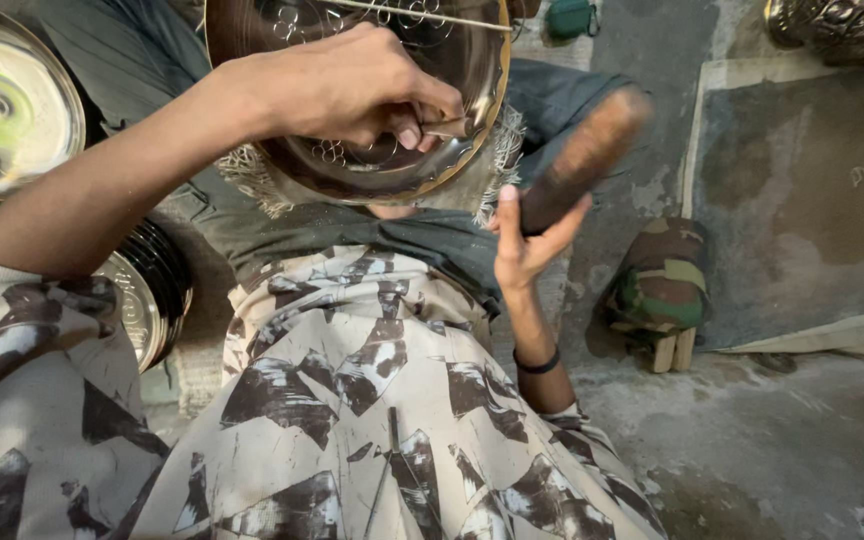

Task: The person uses a chisel and hammer to engrave a decorative pattern into a metal plate. They repeatedly strike the chisel with the hammer to create indentations in the metal surface.

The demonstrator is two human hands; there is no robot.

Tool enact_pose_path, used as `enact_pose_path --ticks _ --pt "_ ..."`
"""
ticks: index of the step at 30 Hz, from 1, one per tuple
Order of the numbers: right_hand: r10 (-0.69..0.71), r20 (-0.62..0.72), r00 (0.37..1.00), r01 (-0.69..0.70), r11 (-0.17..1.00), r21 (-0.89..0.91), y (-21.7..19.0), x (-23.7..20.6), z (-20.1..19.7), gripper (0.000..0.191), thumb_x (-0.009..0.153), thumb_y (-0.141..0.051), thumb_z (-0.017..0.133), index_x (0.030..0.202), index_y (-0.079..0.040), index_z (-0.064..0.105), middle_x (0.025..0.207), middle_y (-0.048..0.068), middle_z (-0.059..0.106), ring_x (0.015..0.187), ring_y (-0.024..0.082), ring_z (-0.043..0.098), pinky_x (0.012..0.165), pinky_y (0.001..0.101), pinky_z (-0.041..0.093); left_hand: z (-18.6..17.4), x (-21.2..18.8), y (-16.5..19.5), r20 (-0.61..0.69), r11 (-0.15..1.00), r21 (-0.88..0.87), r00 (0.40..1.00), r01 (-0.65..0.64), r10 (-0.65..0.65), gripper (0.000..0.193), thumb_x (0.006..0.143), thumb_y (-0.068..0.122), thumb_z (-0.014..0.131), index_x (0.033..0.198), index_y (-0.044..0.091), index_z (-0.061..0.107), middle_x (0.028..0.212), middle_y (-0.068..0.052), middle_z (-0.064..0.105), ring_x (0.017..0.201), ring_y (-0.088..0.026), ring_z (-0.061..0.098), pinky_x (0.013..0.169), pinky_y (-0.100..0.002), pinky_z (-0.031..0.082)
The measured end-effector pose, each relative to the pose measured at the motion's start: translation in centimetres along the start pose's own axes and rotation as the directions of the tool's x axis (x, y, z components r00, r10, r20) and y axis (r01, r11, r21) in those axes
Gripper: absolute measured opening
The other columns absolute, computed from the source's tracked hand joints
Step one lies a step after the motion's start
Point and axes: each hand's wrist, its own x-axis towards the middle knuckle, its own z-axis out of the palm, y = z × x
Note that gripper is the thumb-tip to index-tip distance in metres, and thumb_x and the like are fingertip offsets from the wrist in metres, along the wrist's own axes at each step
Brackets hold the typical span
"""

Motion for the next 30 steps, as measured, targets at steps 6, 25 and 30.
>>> enact_pose_path --ticks 6,25,30 --pt "0.062 0.031 0.998 -0.057 0.988 -0.143 -0.4 1.0 -1.1 0.058 0.100 -0.011 0.079 0.143 -0.001 0.041 0.093 0.006 0.063 0.070 0.014 0.064 0.065 0.0293 0.054 0.2 0.5 0.4 0.100 0.964 0.262 0.992 0.043 -0.072 0.044 0.074 -0.004 0.075 0.116 0.007 0.068 0.085 -0.013 0.076 0.078 -0.035 0.072 0.068 -0.045 0.054" --pt "-0.103 0.370 0.923 0.341 0.664 -0.665 -1.8 0.9 -1.3 0.065 0.096 -0.003 0.074 0.154 -0.003 0.046 0.137 0.023 0.067 0.122 0.040 0.071 0.102 0.0404 0.058 0.2 0.8 1.2 0.063 0.951 0.296 0.995 -0.093 0.078 0.041 0.084 0.008 0.071 0.123 0.018 0.068 0.080 -0.013 0.073 0.071 -0.037 0.070 0.056 -0.048 0.051" --pt "0.008 0.237 0.971 0.145 0.771 -0.621 -1.4 1.7 -2.0 0.057 0.102 -0.013 0.073 0.154 -0.007 0.050 0.149 0.018 0.064 0.131 0.032 0.070 0.111 0.0391 0.055 0.9 0.4 0.9 -0.063 0.934 0.354 0.996 -0.042 0.069 0.053 0.085 0.006 0.071 0.136 0.021 0.068 0.090 -0.016 0.075 0.071 -0.033 0.073 0.059 -0.044 0.054"
